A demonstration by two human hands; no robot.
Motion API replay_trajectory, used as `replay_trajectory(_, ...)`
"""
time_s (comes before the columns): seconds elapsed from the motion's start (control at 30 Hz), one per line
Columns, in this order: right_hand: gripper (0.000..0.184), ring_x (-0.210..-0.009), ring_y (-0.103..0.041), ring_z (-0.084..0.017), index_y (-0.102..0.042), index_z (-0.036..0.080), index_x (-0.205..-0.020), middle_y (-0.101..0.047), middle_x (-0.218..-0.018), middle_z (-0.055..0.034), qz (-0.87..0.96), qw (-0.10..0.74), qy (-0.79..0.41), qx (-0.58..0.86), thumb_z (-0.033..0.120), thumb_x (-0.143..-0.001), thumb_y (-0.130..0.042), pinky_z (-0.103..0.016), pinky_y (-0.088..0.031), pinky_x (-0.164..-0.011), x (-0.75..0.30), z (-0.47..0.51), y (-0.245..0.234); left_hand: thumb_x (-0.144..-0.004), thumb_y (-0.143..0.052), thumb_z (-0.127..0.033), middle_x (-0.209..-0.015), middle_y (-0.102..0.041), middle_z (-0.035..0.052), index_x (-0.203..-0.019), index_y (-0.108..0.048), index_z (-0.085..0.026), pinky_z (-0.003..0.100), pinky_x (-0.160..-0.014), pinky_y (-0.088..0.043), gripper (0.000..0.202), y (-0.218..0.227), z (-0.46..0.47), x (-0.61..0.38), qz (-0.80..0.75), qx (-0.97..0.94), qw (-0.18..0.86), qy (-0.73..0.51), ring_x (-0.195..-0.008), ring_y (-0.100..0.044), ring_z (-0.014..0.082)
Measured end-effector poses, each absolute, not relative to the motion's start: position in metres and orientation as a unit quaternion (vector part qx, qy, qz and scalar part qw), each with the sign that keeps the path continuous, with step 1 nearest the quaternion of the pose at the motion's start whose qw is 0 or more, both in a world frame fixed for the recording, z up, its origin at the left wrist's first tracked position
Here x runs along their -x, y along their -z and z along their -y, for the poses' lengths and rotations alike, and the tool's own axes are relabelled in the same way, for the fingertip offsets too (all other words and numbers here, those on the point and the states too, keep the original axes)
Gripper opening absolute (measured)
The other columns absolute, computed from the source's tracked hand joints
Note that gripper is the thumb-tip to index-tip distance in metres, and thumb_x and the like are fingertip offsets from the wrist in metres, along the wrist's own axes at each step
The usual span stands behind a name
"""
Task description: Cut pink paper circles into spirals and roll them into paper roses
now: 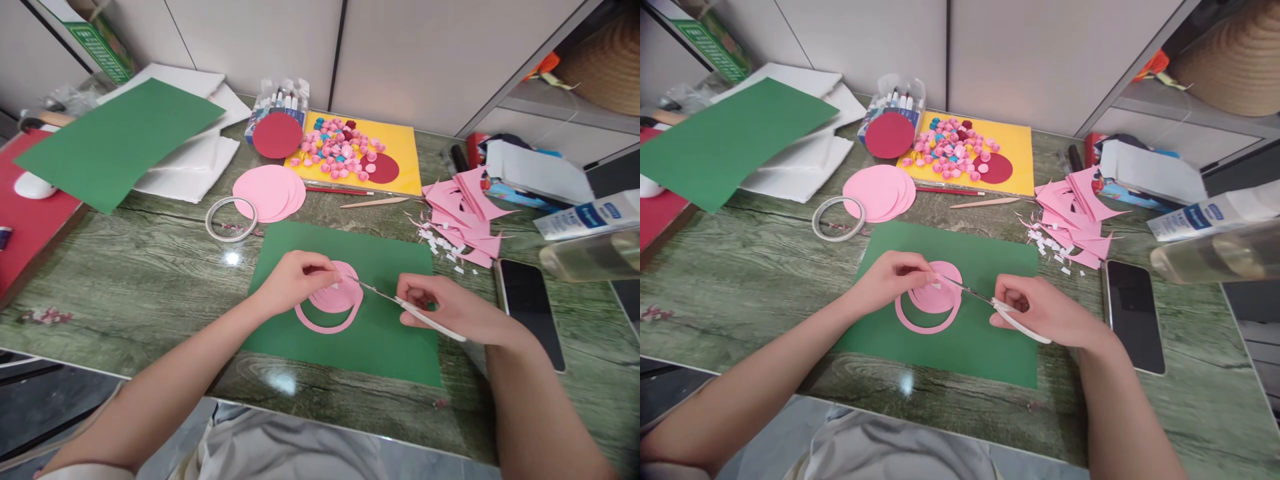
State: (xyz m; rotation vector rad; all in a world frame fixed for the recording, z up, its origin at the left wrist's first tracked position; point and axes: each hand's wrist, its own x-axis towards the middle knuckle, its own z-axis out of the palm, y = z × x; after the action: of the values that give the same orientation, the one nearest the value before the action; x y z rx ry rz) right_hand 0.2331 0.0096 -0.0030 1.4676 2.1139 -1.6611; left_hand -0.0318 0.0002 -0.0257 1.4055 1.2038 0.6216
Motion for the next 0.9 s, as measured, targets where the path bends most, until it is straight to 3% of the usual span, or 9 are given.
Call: replay_trajectory(0.9, 0.029, -0.054, -0.034, -0.008, -0.041, 0.020, -0.069, -0.040, -0.059, 0.0057, -0.702, 0.036, 0.522, -0.483, 0.042, -0.076, -0.059, -0.020, -0.025, -0.049, -0.2311, -0.0066, 0.0012, -0.075, -0.055, -0.031, -0.066, -0.062, 0.0006, -0.070, -0.067, -0.014, 0.021, -0.056, -0.037, 0.021, 0.0256, 0.0009, 0.0302, -0.522, -0.610, 0.543, -0.246, -0.062, -0.050, 0.0109)
